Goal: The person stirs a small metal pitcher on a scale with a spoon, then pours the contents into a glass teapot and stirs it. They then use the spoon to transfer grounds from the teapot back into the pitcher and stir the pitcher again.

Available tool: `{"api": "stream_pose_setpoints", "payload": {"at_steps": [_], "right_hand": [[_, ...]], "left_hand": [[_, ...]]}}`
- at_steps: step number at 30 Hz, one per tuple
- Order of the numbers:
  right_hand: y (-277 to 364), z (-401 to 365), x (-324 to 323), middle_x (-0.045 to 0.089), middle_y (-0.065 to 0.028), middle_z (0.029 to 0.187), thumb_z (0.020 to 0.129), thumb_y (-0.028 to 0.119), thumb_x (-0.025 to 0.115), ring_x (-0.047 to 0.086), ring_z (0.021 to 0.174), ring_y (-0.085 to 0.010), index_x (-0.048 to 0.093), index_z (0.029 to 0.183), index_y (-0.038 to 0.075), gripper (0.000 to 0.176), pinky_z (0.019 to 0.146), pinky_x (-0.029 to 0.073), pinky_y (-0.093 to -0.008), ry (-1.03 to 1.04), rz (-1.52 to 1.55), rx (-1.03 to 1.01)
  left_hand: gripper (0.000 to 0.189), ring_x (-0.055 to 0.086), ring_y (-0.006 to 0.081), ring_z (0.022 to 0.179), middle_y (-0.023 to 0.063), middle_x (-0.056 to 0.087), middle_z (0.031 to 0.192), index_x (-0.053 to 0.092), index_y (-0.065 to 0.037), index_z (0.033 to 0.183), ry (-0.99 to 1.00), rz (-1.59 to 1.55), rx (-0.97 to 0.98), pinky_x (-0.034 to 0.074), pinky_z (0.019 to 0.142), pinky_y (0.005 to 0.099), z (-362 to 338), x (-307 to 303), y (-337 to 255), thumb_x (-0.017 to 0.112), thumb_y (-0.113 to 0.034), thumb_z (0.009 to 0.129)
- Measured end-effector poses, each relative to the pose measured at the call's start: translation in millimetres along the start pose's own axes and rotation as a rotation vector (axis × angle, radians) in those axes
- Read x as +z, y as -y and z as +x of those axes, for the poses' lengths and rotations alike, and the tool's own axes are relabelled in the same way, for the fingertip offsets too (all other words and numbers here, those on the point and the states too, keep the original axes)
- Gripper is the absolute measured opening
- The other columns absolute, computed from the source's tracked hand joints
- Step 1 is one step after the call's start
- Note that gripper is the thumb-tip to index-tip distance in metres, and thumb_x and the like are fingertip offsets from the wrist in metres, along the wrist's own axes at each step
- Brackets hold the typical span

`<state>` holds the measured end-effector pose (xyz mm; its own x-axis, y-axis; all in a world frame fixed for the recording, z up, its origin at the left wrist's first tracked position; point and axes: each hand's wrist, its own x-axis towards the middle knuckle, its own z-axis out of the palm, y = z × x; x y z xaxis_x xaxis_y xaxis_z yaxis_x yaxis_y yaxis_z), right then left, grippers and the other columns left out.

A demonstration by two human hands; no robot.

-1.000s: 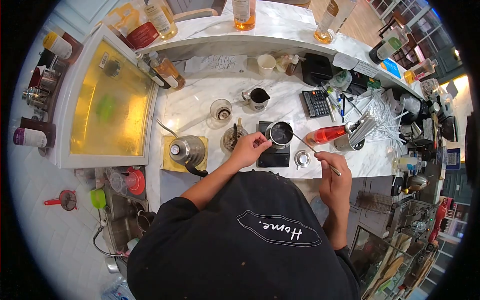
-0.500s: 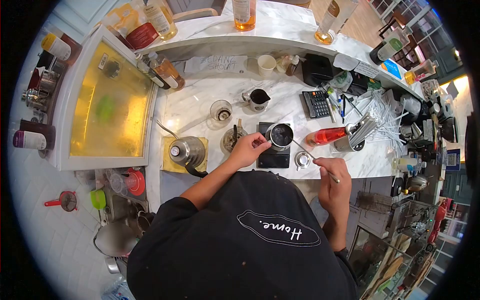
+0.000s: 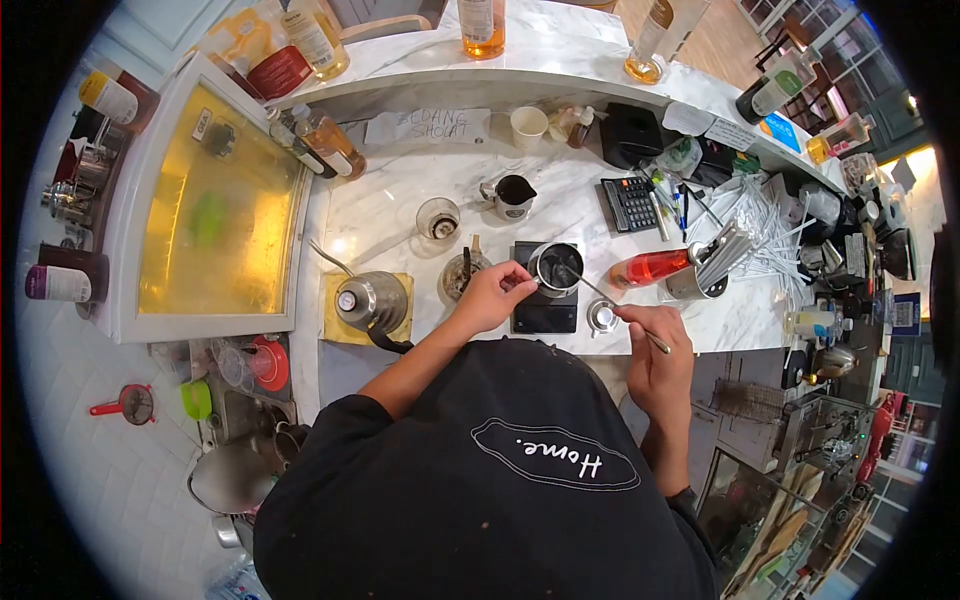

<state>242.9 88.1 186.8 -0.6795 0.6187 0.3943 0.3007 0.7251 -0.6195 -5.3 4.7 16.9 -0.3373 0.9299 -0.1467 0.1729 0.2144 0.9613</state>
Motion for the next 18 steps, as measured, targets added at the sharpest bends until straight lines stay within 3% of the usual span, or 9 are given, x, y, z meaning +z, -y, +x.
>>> {"api": "stream_pose_setpoints", "payload": {"at_steps": [9, 11, 15, 18], "right_hand": [[-2.4, -7.0, -11.0, 0.072, -0.0128, 0.099, 0.091, -0.008, 0.065, 0.065, 0.086, -0.0329, 0.069, 0.109, 0.002, 0.021, 0.082, 0.049, -0.0406, 0.0, -0.003, 0.024], [-2.5, -5.7, -5.6, 0.073, -0.0138, 0.101, 0.1, -0.003, 0.057, 0.066, 0.091, -0.0309, 0.071, 0.109, 0.0, 0.016, 0.083, 0.052, -0.0376, 0.027, 0.029, 0.015], [-7.9, -4.6, -3.5, 0.073, -0.0137, 0.1, 0.1, -0.003, 0.057, 0.066, 0.09, -0.0306, 0.071, 0.109, 0.0, 0.017, 0.082, 0.052, -0.0368, 0.0, 0.01, 0.049], [-10.6, -6.7, -11.0, 0.072, -0.0131, 0.098, 0.091, -0.007, 0.065, 0.064, 0.085, -0.033, 0.069, 0.108, 0.002, 0.02, 0.08, 0.05, -0.0406, -0.034, -0.018, 0.092]], "left_hand": [[0.021, 0.058, 0.0079, 0.078, -0.0009, 0.07, 0.087, 0.074, -0.003, 0.103, 0.074, -0.018, -0.087, 0.05, 0.074, 0.0284, 2.4, -3.3, 0.3, 0.075, -0.024, 0.098], [0.021, 0.058, 0.0073, 0.078, -0.0014, 0.069, 0.086, 0.074, -0.003, 0.103, 0.069, -0.012, -0.079, 0.05, 0.074, 0.0281, 3.4, -3.4, -0.2, 0.074, -0.024, 0.098], [0.02, 0.058, 0.007, 0.078, -0.0017, 0.069, 0.087, 0.074, -0.003, 0.103, 0.074, -0.009, -0.104, 0.05, 0.074, 0.0276, 2.3, -2.3, -0.2, 0.074, -0.023, 0.099], [0.019, 0.057, 0.0068, 0.078, -0.0023, 0.069, 0.088, 0.073, -0.004, 0.103, 0.074, -0.015, -0.111, 0.05, 0.074, 0.0273, 1.9, -2.0, 2.0, 0.073, -0.023, 0.1]]}}
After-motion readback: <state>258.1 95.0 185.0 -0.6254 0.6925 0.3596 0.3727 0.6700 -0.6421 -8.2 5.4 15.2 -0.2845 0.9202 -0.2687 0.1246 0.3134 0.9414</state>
